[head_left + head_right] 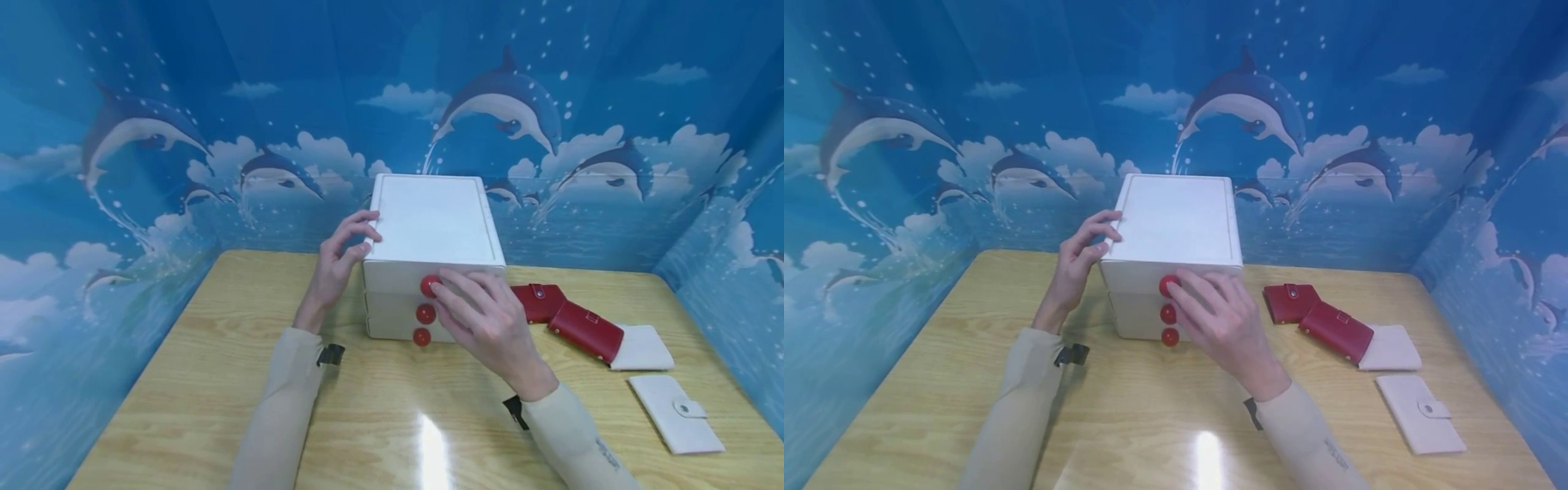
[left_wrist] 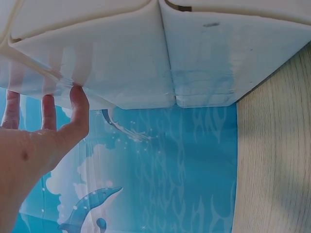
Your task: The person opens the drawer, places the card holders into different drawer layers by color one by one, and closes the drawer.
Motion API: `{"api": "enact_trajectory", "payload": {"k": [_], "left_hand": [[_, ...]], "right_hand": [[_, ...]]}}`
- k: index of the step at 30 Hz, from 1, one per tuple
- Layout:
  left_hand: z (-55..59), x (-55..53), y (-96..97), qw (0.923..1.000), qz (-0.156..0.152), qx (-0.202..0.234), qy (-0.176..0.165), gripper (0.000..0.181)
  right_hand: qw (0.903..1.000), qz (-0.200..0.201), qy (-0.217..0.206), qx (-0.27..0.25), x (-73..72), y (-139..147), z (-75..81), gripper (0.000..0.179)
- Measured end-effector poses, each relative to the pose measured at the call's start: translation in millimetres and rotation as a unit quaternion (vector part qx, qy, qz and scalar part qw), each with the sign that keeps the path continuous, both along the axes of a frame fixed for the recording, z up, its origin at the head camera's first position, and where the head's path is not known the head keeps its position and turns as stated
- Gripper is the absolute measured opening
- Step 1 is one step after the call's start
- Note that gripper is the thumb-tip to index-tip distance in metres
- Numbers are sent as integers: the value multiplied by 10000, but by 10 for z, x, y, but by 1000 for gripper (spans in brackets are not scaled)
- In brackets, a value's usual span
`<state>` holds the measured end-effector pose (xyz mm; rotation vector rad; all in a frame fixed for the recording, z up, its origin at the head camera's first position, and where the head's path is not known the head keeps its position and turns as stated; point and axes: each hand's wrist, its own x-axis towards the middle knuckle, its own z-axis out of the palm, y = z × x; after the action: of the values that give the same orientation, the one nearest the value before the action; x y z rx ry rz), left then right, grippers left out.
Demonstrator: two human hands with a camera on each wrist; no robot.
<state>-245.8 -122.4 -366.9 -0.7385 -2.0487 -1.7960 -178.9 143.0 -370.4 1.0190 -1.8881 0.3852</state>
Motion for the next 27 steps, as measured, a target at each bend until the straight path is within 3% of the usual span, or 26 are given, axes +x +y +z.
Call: {"api": "enact_trajectory", "payload": {"k": [10,17,21,24,27], "left_hand": [[-10,-4,3,9999,-67,74,65,28],[-9,1,2,10000,-42,58,67,29],[-6,6,2,10000,-28,48,64,29],[-8,3,0,10000,-23,47,65,29],[-7,3,0,10000,-21,31,54,28]], "right_hand": [[9991,214,346,-102,63,50,7,31],[9981,384,461,124,122,87,-73,27],[9980,369,49,503,157,116,-168,27],[9938,161,-567,944,190,146,-222,29],[9870,59,-1097,1172,200,160,-260,42]]}}
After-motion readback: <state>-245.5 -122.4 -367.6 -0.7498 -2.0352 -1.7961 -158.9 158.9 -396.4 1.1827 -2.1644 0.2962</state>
